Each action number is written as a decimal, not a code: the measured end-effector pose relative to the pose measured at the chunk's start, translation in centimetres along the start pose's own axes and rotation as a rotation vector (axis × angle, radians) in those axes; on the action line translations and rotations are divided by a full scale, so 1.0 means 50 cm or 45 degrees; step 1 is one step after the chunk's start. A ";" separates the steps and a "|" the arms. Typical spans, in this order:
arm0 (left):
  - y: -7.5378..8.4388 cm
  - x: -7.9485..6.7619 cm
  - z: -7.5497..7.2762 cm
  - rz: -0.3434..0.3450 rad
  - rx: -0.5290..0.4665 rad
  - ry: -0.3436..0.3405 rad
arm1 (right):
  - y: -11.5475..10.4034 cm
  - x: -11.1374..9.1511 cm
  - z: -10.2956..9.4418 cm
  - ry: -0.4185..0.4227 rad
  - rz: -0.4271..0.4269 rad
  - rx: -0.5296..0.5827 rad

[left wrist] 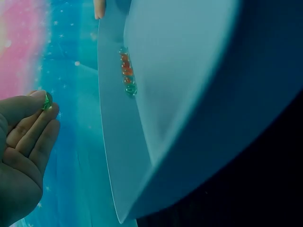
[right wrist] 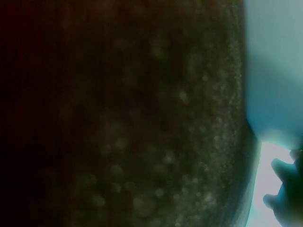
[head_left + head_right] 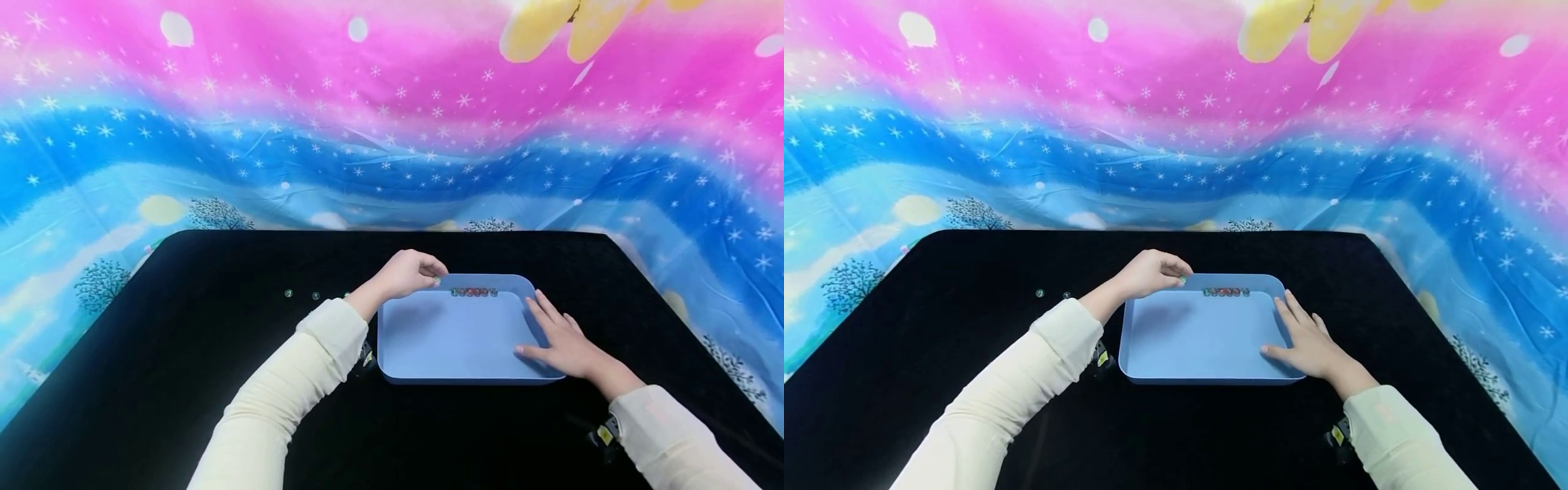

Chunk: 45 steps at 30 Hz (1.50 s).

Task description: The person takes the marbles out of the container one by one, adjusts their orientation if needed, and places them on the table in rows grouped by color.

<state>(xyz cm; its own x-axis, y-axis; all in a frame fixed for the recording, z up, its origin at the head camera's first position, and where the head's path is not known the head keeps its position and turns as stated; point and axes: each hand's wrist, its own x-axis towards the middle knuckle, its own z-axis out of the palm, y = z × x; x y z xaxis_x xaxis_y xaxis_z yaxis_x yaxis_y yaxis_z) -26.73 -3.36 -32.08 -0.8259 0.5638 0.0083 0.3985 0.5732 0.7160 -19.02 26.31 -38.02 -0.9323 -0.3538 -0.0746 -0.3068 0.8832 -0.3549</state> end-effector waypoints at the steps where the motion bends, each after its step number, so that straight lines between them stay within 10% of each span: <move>1: -0.002 -0.002 -0.001 -0.005 -0.005 0.005 | 0.000 0.000 0.000 0.001 -0.001 0.001; 45: -0.090 -0.100 -0.067 -0.132 -0.186 0.167 | 0.006 0.001 0.004 0.002 0.015 -0.002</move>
<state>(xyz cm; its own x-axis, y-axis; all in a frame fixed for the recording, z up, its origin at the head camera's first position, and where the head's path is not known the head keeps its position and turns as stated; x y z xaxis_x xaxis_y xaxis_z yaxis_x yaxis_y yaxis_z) -25.73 -10.74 -33.00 -0.9079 0.4190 0.0134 0.2547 0.5261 0.8114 -19.12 26.48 -38.32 -0.9363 -0.3426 -0.0774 -0.2957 0.8878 -0.3527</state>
